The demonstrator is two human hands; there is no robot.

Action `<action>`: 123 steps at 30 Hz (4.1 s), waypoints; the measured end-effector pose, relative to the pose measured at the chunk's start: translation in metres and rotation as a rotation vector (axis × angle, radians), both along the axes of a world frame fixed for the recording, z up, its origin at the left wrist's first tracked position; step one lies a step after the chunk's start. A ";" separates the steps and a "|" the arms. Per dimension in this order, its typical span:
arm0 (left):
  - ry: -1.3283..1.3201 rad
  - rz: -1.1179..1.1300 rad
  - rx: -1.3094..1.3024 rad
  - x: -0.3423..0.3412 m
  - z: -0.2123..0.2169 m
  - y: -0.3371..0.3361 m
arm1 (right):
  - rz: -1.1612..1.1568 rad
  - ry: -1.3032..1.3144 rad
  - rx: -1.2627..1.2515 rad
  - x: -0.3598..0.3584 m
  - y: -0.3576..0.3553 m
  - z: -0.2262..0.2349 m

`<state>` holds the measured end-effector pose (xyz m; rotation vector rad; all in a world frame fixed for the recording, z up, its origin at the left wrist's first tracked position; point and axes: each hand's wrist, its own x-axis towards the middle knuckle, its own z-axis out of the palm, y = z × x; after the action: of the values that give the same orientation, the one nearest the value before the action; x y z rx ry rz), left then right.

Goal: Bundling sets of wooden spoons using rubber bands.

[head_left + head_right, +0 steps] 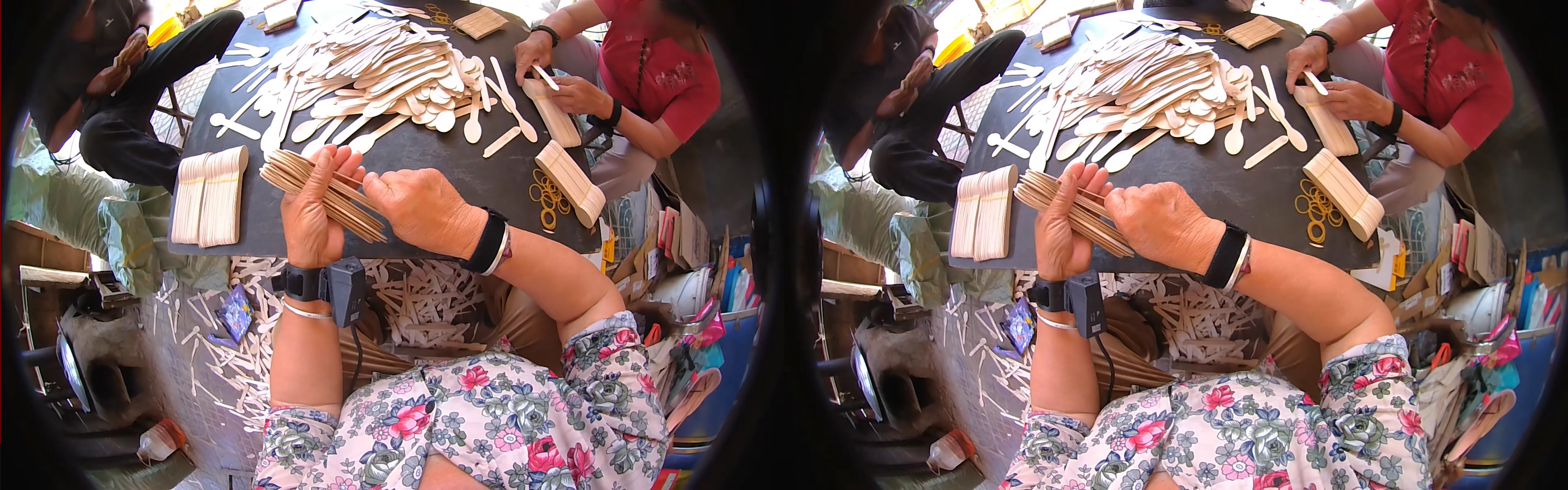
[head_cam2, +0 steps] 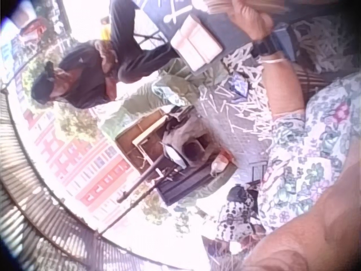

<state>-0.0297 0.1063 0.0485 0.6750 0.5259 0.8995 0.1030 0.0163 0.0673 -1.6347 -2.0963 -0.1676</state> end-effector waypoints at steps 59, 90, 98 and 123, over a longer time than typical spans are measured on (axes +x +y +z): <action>0.036 0.035 -0.201 0.010 -0.013 -0.006 | -0.384 0.586 -0.181 0.073 0.003 0.024; 0.007 -0.076 -0.199 0.001 -0.012 -0.004 | -0.338 -0.350 -0.034 0.078 0.039 -0.019; 0.040 -0.072 -0.192 0.003 -0.012 -0.003 | -0.345 -0.136 -0.019 0.077 0.016 -0.016; 0.202 0.213 0.006 0.007 -0.001 -0.012 | -0.192 1.460 -0.335 0.082 -0.005 0.015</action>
<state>-0.0229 0.0945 0.0478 0.7288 0.7864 1.0383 0.1847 0.0116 0.0823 -1.3480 -0.8343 1.0414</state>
